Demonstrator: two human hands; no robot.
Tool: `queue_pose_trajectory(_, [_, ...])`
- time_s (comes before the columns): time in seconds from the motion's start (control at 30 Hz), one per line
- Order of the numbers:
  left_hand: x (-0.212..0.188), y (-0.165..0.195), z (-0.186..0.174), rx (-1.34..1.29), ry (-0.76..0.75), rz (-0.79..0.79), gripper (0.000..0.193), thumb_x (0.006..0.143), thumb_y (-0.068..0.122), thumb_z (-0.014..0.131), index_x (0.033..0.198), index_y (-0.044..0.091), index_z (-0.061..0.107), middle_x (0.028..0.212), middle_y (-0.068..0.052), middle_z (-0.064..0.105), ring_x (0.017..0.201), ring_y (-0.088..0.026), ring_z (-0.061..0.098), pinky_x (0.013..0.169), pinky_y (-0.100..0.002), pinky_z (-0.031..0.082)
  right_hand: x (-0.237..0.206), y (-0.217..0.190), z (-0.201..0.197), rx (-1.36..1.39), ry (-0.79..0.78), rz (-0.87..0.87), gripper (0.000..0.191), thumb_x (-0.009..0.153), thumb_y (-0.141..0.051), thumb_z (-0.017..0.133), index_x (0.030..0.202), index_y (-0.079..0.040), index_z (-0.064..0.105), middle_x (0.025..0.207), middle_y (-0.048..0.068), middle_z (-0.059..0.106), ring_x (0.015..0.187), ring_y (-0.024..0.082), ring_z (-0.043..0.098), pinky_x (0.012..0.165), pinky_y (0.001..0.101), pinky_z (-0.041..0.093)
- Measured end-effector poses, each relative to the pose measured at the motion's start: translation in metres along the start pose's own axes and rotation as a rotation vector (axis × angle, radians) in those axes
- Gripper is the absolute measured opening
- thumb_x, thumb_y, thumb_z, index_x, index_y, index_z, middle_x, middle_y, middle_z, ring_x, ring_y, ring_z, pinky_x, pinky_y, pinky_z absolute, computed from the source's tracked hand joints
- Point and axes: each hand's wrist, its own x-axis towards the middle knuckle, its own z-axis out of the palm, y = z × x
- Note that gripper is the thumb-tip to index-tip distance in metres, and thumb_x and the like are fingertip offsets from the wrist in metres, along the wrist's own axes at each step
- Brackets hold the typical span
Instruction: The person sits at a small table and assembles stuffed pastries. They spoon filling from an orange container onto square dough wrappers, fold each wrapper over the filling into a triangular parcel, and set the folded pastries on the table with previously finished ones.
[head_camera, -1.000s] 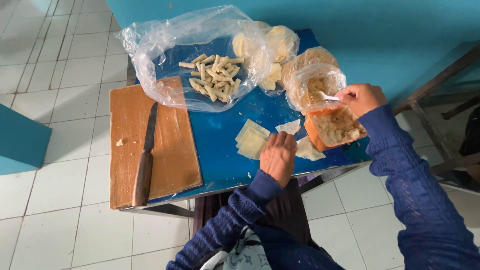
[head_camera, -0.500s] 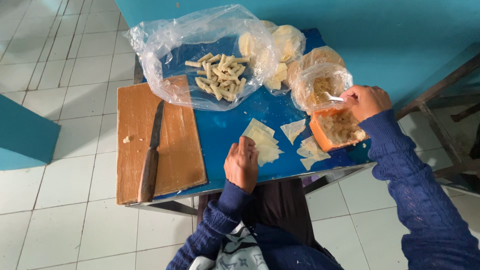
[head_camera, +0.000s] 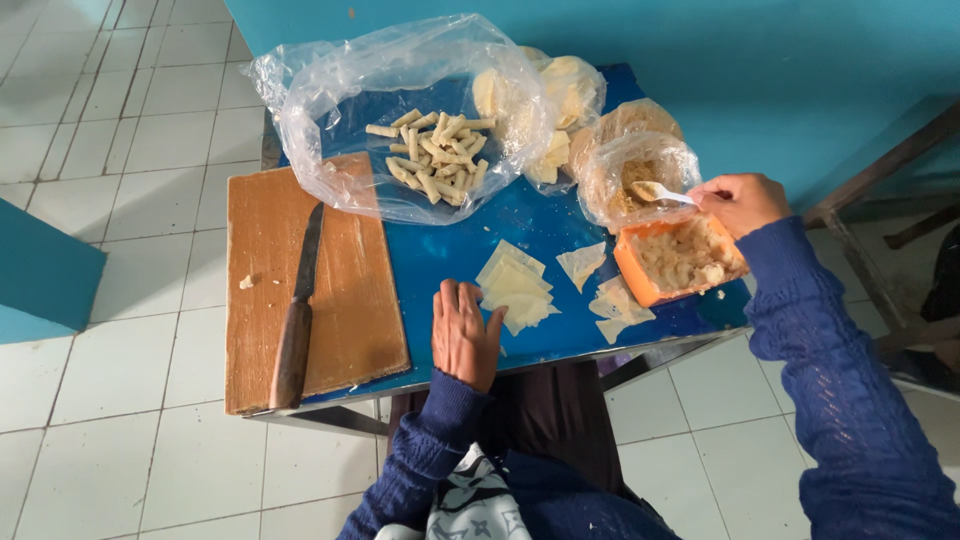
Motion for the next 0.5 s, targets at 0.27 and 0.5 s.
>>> queue_pose_trajectory(0.27, [-0.001,-0.002,0.003,0.019,-0.034,-0.032,0.027,0.081,0.013,0.077,0.093,-0.001,0.057,0.101,-0.016,0.051,0.094,-0.034,0.054,0.081,-0.045,0.046,-0.01,-0.002,-0.006,0.331,-0.167,-0.201,0.022,0.099,-0.014,0.067,0.116,-0.004,0.075,0.097,0.004,0.077,0.085,0.009,0.068,0.079,0.0259,0.053])
queue_pose_trajectory(0.5, [-0.001,0.003,0.001,0.053,-0.047,-0.054,0.022,0.082,0.014,0.075,0.089,0.004,0.056,0.098,-0.014,0.053,0.093,-0.033,0.054,0.079,-0.046,0.044,-0.044,-0.074,0.048,0.319,-0.42,-0.307,0.018,0.093,-0.015,0.069,0.108,-0.007,0.078,0.086,0.004,0.076,0.075,0.011,0.065,0.069,0.0275,0.052])
